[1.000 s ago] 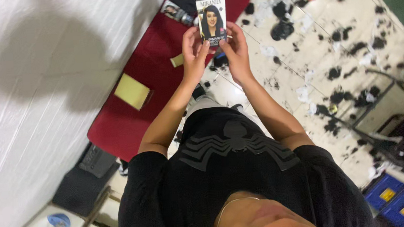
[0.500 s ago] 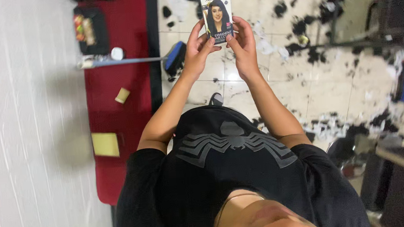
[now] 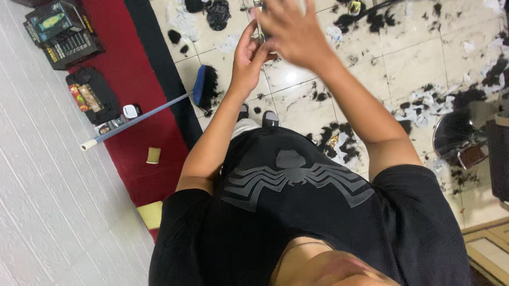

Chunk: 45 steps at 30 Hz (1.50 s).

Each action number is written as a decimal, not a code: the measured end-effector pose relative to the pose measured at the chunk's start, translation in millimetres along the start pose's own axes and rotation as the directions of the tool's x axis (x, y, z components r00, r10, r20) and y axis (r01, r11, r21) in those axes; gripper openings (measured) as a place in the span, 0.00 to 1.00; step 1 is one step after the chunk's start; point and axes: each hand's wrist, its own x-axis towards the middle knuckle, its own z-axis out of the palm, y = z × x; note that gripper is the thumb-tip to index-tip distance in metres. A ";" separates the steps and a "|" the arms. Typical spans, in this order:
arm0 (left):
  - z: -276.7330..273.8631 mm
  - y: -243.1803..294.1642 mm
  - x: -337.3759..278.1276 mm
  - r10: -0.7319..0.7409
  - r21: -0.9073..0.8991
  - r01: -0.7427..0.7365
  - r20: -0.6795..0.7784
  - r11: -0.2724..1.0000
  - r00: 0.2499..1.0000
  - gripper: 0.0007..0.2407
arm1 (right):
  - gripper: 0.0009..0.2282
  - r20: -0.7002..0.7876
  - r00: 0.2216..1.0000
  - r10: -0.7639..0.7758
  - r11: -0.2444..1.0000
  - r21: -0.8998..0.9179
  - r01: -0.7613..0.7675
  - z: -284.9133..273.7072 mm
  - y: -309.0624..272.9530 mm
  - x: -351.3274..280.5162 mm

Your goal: The person picks up and holds various hair care products, including boxes of hair dye and containers of pomade, to show them to the camera.

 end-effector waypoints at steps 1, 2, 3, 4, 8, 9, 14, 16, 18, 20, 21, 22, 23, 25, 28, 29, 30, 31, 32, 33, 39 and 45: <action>-3.4 -0.4 2.7 -0.021 0.026 0.022 -0.019 0.999 1.000 0.28 | 0.26 0.148 0.960 0.237 0.966 0.070 -0.249 -5.6 15.9 6.0; -5.4 -0.9 5.7 -0.038 0.050 0.040 -0.040 0.998 0.999 0.27 | 0.25 0.307 0.846 0.436 0.869 0.101 -0.484 -10.5 30.2 10.9; -7.7 0.0 7.2 -0.040 0.045 0.041 -0.032 0.998 0.999 0.27 | 0.25 0.306 0.843 0.442 0.867 0.094 -0.489 -13.3 36.8 11.2; -10.3 1.9 10.2 -0.038 0.060 0.040 -0.030 0.997 0.999 0.27 | 0.19 0.177 0.823 0.540 0.807 0.167 -0.566 -16.0 41.2 9.9; -14.9 8.8 19.1 -0.062 0.028 0.062 0.012 0.998 0.998 0.27 | 0.23 0.040 0.972 0.231 0.971 0.053 -0.233 -1.5 13.4 8.4; -18.5 11.0 17.1 -0.065 0.026 0.065 0.015 0.998 0.998 0.27 | 0.23 0.042 0.971 0.235 0.970 0.051 -0.237 2.8 10.0 8.9; -26.7 26.4 26.9 -0.014 0.154 0.015 -0.008 0.988 1.000 0.27 | 0.22 -0.078 0.797 0.598 0.622 0.672 -0.401 27.7 30.3 6.5; -21.7 34.2 23.5 -0.038 0.257 0.044 -0.029 0.965 0.999 0.30 | 0.22 0.103 0.757 0.645 0.274 0.894 -0.355 56.5 18.9 2.7; -16.5 43.4 14.9 -0.071 0.355 0.084 -0.050 0.931 0.996 0.33 | 0.22 0.296 0.725 0.622 -0.134 0.952 -0.274 83.3 12.8 -3.3; -11.3 52.2 8.1 0.228 0.821 -0.365 0.291 0.440 0.929 0.39 | 0.21 0.329 0.641 0.693 -0.378 0.924 -0.065 104.9 13.6 -4.0; -7.0 55.5 8.5 0.228 0.819 -0.362 0.287 0.445 0.930 0.39 | 0.21 0.333 0.639 0.693 -0.378 0.923 -0.071 106.8 15.8 -7.2; -4.7 59.4 5.2 0.240 0.832 -0.457 0.396 0.314 0.887 0.39 | 0.20 0.374 0.664 0.647 -0.472 0.881 -0.037 108.1 13.1 -9.4; -3.9 63.7 1.2 0.235 0.820 -0.544 0.501 0.179 0.833 0.40 | 0.19 0.409 0.690 0.598 -0.561 0.828 -0.005 107.7 9.1 -10.2; -10.3 74.7 7.9 0.263 0.812 -0.577 0.540 0.085 0.799 0.37 | 0.19 0.481 0.629 0.611 -0.610 0.793 -0.014 104.6 -3.1 -9.7; -22.8 94.3 36.0 0.273 0.824 -0.563 0.556 -0.059 0.785 0.32 | 0.17 0.518 0.616 0.593 -0.655 0.755 -0.005 101.1 -10.0 -0.9; -29.6 100.1 42.2 0.254 0.852 -0.512 0.521 -0.106 0.815 0.29 | 0.16 0.495 0.663 0.562 -0.664 0.747 0.005 100.5 -14.0 -0.3; -34.4 105.4 48.1 0.251 0.852 -0.514 0.523 -0.105 0.815 0.29 | 0.16 0.495 0.661 0.564 -0.665 0.747 0.008 97.2 -17.6 0.2; -38.2 110.2 53.5 0.250 0.901 -0.433 0.417 0.012 0.874 0.28 | 0.14 0.402 0.751 0.524 -0.615 0.789 0.006 92.3 -22.0 -0.5; -40.0 113.8 58.7 0.242 0.928 -0.350 0.313 0.125 0.918 0.28 | 0.13 0.296 0.829 0.475 -0.552 0.834 0.019 88.6 -24.4 1.4; -39.8 116.1 58.5 0.241 0.925 -0.359 0.323 0.124 0.915 0.28 | 0.13 0.288 0.828 0.482 -0.547 0.837 0.027 86.8 -25.6 3.8; -19.2 114.3 34.2 0.156 0.648 -0.742 0.726 0.170 0.670 0.31 | 0.15 0.221 0.558 0.800 -0.237 0.971 -0.044 97.1 0.7 -28.8; -21.4 96.3 55.8 0.190 0.768 -0.625 0.598 0.139 0.779 0.38 | 0.12 0.156 0.740 0.654 -0.178 0.983 -0.050 105.4 16.7 -55.4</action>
